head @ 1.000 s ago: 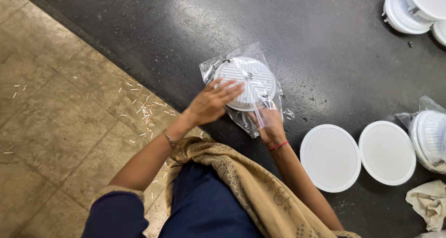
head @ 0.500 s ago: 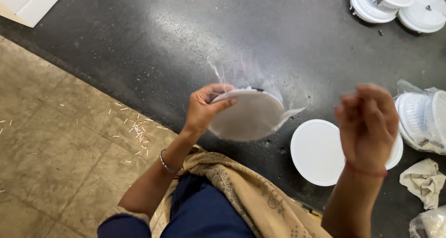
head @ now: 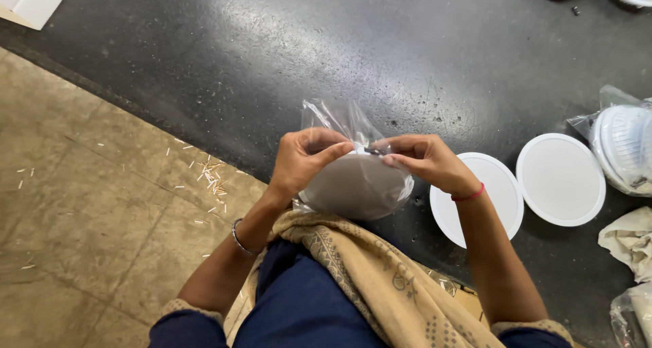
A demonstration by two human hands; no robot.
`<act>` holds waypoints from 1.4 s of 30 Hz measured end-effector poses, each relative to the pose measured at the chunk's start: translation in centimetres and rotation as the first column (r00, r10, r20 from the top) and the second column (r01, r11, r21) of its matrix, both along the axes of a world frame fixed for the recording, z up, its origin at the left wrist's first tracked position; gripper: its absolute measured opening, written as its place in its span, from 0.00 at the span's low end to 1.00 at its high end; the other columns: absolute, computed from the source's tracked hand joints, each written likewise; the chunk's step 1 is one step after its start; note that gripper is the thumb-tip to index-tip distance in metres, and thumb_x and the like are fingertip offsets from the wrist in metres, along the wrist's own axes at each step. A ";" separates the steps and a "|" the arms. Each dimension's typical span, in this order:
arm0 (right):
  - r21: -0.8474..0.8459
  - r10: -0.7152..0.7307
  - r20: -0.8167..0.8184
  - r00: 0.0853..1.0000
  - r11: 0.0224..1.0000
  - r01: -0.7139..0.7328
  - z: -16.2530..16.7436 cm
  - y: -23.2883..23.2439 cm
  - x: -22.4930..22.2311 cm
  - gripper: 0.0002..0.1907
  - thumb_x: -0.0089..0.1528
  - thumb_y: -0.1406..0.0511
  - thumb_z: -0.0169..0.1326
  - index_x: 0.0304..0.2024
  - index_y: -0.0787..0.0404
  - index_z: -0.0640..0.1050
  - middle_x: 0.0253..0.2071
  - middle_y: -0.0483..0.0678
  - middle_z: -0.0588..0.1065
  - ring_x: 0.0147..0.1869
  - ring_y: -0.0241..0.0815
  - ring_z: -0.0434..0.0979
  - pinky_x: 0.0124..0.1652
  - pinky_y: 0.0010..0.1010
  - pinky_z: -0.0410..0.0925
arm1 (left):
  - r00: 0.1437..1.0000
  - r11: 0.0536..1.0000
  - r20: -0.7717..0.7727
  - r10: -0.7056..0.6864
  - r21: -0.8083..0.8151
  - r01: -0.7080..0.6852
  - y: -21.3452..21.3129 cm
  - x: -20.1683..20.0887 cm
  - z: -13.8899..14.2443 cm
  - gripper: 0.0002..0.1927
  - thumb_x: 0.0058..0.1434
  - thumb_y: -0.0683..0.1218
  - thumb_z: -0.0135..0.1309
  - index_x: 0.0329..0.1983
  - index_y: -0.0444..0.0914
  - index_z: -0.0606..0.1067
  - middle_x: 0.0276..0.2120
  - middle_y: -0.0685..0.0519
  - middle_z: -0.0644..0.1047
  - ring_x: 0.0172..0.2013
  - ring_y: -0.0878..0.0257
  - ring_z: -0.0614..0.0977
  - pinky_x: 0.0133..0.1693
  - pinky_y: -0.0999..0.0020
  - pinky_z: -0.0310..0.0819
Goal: The person places white circular LED light fixtures into clear plastic bags one at a time, seals each bag, and stacks the packaged units on the table. The person repeats this process for multiple units throughout the clip.
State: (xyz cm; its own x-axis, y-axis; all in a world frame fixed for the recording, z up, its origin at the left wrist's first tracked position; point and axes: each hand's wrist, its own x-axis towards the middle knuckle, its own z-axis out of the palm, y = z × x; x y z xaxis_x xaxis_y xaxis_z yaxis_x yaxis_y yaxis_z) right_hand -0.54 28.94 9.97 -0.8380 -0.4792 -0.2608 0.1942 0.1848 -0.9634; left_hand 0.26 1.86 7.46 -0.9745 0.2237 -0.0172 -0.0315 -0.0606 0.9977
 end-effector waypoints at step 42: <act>0.187 0.130 -0.230 0.964 0.978 -0.087 -2.0 -1.9 -0.1 0.18 0.70 0.60 0.46 0.40 0.67 0.81 0.28 0.42 0.79 0.34 0.28 0.77 0.36 0.26 0.72 | 0.939 0.903 -0.262 -0.224 -0.417 0.099 1.8 -2.1 4.0 0.19 0.50 0.40 0.67 0.43 0.36 0.74 0.42 0.50 0.76 0.35 0.64 0.84 0.38 0.69 0.80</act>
State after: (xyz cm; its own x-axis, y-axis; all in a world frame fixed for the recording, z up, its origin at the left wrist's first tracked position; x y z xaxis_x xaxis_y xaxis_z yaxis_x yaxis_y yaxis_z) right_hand -0.69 27.08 7.94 -0.8314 -0.5362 -0.1457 -0.0694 0.3604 -0.9302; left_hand -1.83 3.69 11.48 -0.8985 0.4137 0.1466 0.2932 0.3174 0.9018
